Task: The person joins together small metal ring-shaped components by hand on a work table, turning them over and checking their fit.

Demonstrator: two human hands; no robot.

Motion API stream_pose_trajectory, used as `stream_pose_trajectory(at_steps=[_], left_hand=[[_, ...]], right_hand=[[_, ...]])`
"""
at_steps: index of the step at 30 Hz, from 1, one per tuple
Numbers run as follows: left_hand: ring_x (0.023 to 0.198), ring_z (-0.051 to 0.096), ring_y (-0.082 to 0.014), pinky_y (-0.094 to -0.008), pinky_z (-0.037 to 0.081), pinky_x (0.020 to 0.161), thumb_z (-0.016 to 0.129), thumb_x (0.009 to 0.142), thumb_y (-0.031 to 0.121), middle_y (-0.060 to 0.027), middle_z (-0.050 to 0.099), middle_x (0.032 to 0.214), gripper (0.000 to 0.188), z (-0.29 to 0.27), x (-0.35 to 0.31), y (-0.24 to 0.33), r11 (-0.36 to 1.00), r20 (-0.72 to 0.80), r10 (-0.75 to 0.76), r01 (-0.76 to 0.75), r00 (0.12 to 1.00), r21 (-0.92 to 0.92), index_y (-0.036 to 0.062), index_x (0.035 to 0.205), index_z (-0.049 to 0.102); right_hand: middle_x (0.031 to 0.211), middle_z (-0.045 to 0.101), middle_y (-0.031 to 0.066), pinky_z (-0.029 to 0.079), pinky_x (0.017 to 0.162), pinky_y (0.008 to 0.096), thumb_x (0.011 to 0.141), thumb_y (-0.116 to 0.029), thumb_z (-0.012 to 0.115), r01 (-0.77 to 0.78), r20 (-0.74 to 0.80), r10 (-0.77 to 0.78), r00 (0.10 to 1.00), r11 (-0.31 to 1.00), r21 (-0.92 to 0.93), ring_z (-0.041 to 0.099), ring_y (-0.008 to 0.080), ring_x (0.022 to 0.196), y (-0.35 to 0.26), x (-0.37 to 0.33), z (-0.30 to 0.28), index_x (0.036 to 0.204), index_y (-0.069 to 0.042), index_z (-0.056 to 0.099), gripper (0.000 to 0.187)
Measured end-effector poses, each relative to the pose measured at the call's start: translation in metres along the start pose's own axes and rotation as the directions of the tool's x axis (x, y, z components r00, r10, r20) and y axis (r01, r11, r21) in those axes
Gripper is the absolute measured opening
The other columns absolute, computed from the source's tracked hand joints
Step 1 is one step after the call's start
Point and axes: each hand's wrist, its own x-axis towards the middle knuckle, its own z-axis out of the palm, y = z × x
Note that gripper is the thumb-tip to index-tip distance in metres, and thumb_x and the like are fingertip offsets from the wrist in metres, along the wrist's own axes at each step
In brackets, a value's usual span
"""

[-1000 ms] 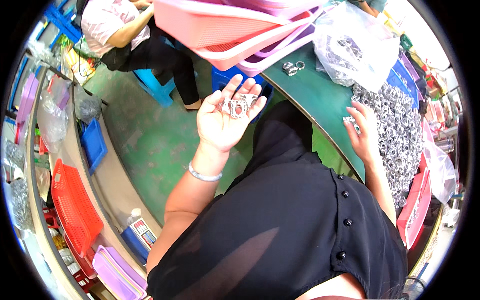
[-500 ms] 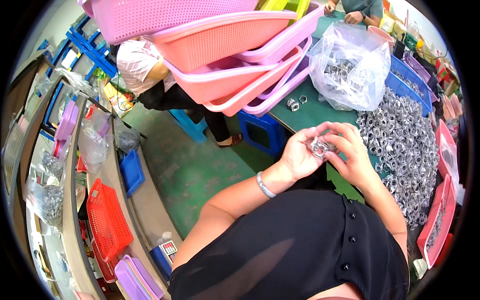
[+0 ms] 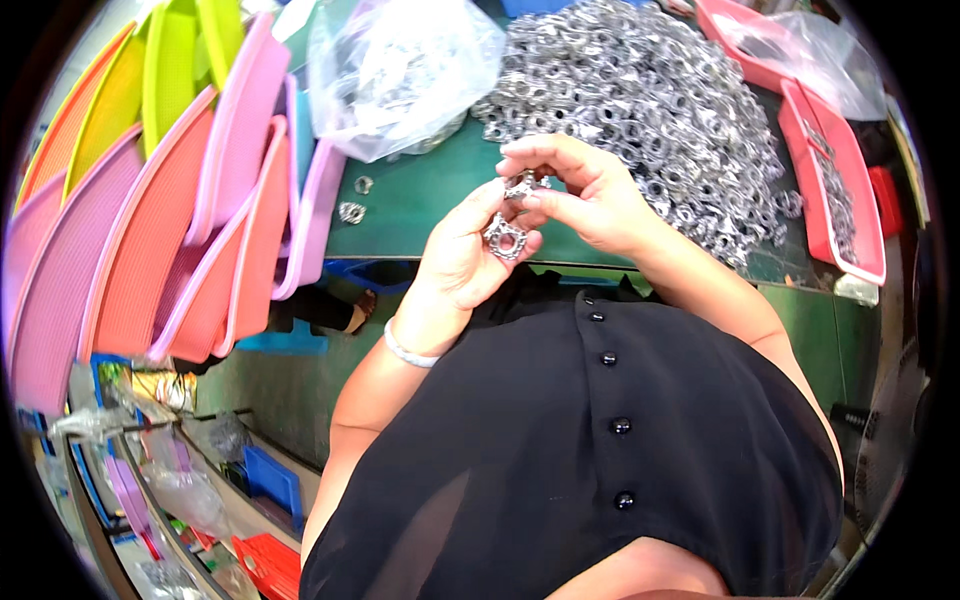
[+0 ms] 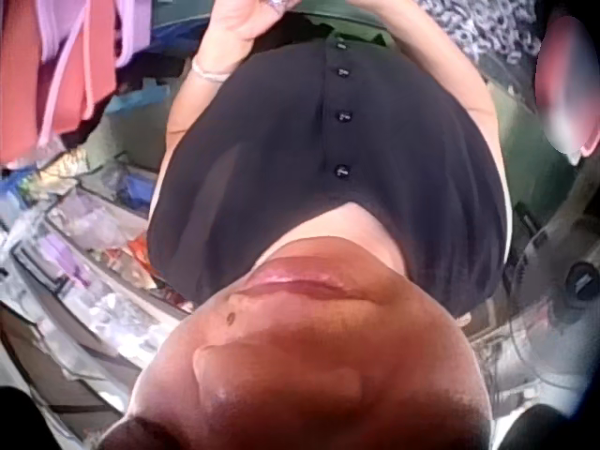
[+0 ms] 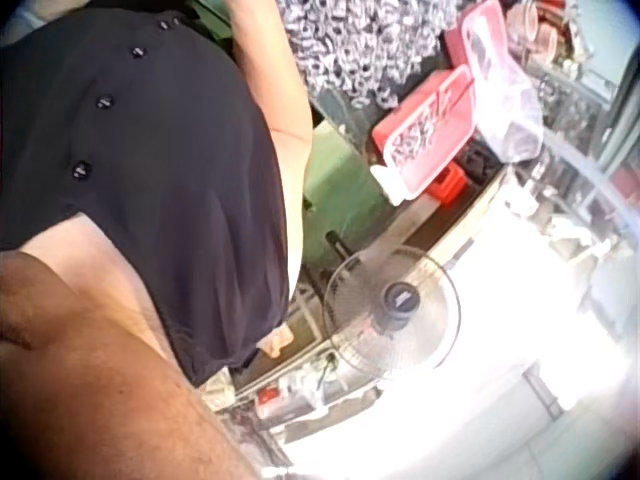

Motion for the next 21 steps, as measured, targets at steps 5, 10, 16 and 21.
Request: stream_pose_trajectory(at_steps=[5,10,16,21], left_hand=[[0.085,0.060,-0.0136,-0.0275,0.051,0.069,0.053,0.090,0.019,-0.0099,0.058,0.108,0.032,0.017,0.013,-0.001,0.987,0.096,0.078,-0.090,0.992,0.131,0.0027,0.116,0.050],[0.084,0.059,-0.0144,-0.0284,0.050,0.066,0.057,0.087,0.021,-0.0082,0.058,0.105,0.035,0.019,0.025,-0.004,0.980,0.075,0.062,-0.075,0.995,0.183,0.0038,0.117,0.048],[0.083,0.059,-0.0144,-0.0285,0.050,0.066,0.056,0.087,0.023,-0.0085,0.058,0.105,0.036,0.019,0.035,-0.007,0.982,0.068,0.032,-0.044,0.997,0.184,0.0033,0.116,0.049],[0.081,0.059,-0.0156,-0.0297,0.050,0.066,0.052,0.090,0.024,-0.0105,0.058,0.106,0.033,0.012,0.042,-0.008,0.991,0.059,0.008,-0.016,0.998,0.136,0.0034,0.115,0.050]], right_hand=[[0.110,0.053,0.0076,0.046,0.083,0.0282,0.075,0.003,0.059,0.036,-0.099,-0.035,0.995,0.999,0.010,0.055,0.0147,0.093,-0.001,-0.009,-0.017,0.117,-0.001,0.051,0.043],[0.107,0.053,0.0065,0.046,0.082,0.0277,0.075,0.001,0.063,0.078,-0.071,-0.087,0.994,0.989,-0.124,0.054,0.0140,0.093,0.000,-0.014,-0.032,0.113,0.000,0.054,0.039],[0.103,0.055,0.0059,0.046,0.078,0.0269,0.076,-0.001,0.063,0.042,-0.076,-0.055,0.996,0.986,-0.160,0.054,0.0122,0.089,0.001,-0.016,-0.040,0.111,-0.001,0.056,0.036],[0.108,0.054,0.0063,0.045,0.079,0.0258,0.076,0.001,0.062,-0.001,-0.095,-0.017,0.995,0.982,-0.190,0.054,0.0121,0.091,-0.002,-0.018,-0.044,0.111,-0.002,0.056,0.036]])
